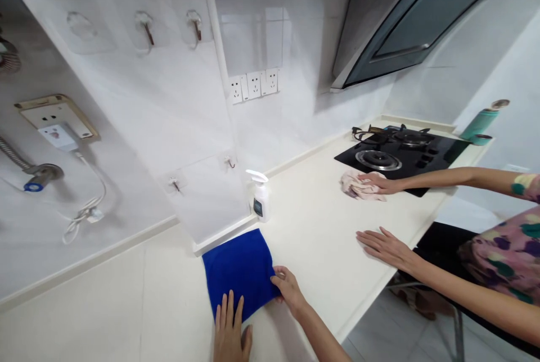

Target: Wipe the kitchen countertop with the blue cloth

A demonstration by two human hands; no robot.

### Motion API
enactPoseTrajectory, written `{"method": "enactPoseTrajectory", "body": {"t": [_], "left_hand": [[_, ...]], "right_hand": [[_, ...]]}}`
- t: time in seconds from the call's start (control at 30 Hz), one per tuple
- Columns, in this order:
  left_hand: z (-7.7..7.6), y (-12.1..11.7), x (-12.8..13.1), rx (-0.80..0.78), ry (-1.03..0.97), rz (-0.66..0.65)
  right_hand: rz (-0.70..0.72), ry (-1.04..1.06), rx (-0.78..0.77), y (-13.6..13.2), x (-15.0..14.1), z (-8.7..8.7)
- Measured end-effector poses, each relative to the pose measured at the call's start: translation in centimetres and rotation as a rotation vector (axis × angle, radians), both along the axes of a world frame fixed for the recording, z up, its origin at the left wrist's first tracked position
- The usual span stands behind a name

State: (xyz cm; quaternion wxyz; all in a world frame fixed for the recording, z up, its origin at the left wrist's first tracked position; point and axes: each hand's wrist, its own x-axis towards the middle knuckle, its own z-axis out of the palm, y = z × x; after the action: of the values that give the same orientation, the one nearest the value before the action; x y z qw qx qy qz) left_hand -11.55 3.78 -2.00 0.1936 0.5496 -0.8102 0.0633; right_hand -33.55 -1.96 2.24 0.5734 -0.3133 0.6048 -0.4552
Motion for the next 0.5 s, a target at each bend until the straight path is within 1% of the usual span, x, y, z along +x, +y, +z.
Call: {"method": "enactPoseTrajectory", "body": {"t": [0.1, 0.27, 0.4, 0.5], "left_hand": [[-0.4, 0.0, -0.1, 0.043, 0.039, 0.002], [-2.0, -0.4, -0.4, -0.007, 0.131, 0.044], [-2.6, -0.4, -0.9, 0.004, 0.134, 0.047], [-2.8, 0.0, -1.0, 0.043, 0.103, 0.054]], "right_hand": [[0.045, -0.008, 0.025, -0.5, -0.1, 0.1], [0.064, 0.130, 0.029, -1.0, -1.8, -0.6], [0.129, 0.370, 0.023, -0.4, -4.0, -0.8], [0.109, 0.648, 0.011, 0.3, -5.6, -0.3]]}}
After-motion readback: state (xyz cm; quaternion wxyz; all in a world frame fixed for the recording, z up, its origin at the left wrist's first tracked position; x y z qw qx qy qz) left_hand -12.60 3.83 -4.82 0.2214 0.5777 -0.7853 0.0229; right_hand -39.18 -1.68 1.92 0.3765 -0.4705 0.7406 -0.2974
